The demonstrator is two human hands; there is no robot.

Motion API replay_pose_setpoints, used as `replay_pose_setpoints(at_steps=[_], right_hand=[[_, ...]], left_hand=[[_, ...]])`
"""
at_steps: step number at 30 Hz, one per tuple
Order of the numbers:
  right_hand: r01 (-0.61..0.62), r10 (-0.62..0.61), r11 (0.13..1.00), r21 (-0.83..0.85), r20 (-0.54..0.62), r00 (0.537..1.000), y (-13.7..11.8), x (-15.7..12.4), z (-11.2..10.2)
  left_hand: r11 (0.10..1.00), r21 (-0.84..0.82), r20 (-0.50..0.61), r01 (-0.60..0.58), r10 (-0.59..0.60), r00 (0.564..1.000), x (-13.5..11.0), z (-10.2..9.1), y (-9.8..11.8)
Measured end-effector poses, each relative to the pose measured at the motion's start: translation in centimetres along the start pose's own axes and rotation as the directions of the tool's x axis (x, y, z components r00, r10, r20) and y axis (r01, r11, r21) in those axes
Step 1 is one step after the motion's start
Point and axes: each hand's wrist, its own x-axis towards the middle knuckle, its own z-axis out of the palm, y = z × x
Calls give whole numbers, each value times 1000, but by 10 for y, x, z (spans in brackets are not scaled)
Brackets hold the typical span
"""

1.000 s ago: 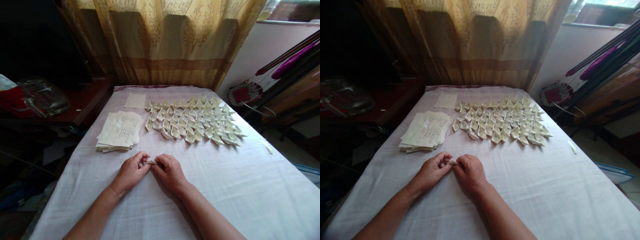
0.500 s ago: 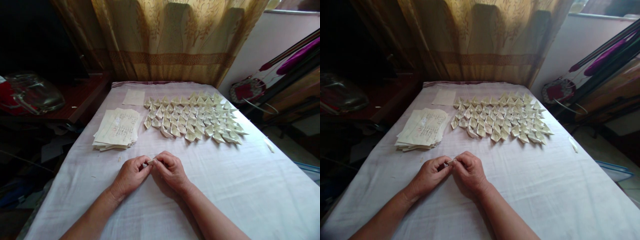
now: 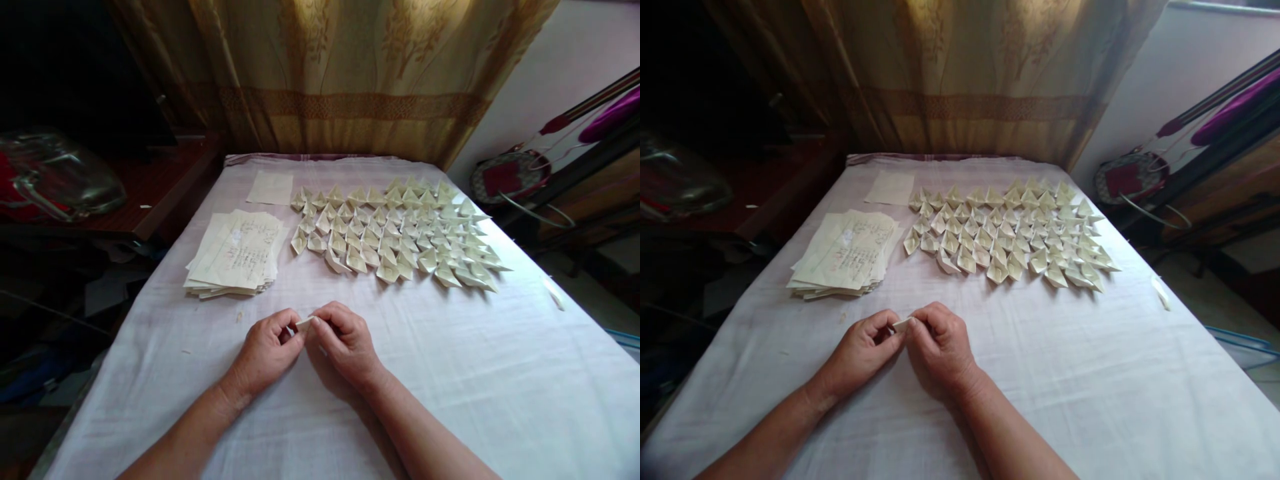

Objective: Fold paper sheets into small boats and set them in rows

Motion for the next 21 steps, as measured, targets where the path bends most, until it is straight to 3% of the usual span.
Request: replay_pose_setpoints(at_steps=[6,12,16,21], right_hand=[[9,-9,1000,-22,-4,1000,-4,1,-1],[-9,8,1000,25,25,1000,-2,0,-1],[-35,33,999,38,52,998,-2,0,-2],[-16,16,1000,10,65,998,-4,1,-3]], left_hand=[[999,17,74,-34,32,997,-2,-1,6],[996,-61,44,-65,68,997,-2,-3,6],[995,-22,7,-96,96,995,-2,-1,7],[996,-5,69,-92,92,993,-2,-3,9]])
